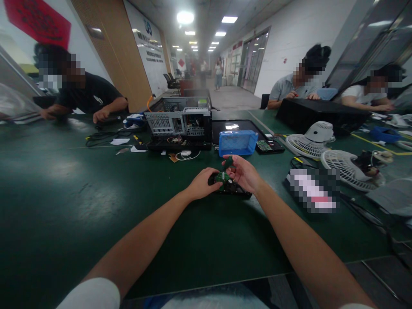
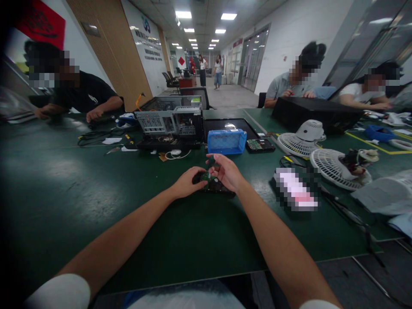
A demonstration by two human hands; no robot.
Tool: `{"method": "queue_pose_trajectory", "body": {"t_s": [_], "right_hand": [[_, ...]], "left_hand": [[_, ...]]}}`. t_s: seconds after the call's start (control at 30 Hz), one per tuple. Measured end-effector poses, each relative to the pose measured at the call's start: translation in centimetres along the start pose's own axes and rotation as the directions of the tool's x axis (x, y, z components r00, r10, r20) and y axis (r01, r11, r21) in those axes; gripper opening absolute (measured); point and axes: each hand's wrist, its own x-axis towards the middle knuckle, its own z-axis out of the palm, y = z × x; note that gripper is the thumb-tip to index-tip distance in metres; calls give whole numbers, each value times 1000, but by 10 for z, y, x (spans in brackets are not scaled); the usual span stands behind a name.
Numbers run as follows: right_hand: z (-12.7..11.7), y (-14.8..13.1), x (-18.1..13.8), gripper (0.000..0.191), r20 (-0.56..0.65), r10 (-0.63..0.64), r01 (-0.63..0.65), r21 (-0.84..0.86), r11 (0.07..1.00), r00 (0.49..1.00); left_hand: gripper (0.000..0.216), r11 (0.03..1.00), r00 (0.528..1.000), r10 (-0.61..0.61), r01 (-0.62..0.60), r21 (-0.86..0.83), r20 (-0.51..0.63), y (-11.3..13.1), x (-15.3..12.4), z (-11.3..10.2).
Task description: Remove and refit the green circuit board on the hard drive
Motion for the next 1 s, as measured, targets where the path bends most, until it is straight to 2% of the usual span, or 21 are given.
{"method": "queue_pose_trajectory", "body": {"t_s": [0.1,0.2,0.37,0.53,0.8,1.0], "right_hand": [[0,0,0,32,3,-27,27,-80,996,1000],[-4,-1,1,30,-44,-63,56,-156,986,997],[-8,-2,4,27,-86,-123,106,-176,979,989],[-5,0,2,25,-54,-103,94,-146,985,993],[-4,-2,-2,27,-12,-41,38,-186,982,999],[-2,-2,-2,25,53,-30,37,-129,991,998]], "left_hand": [[52,1000,1000,-23,23,-13,-11,-1,-1,2],[56,998,999,-50,49,-24,-16,-1,-1,2],[57,999,999,-47,47,27,-19,2,-2,1],[58,997,999,-43,43,59,-14,2,-2,1],[56,996,1000,-21,20,87,11,1,-1,1],[56,995,999,-25,22,94,30,2,-1,0]]}}
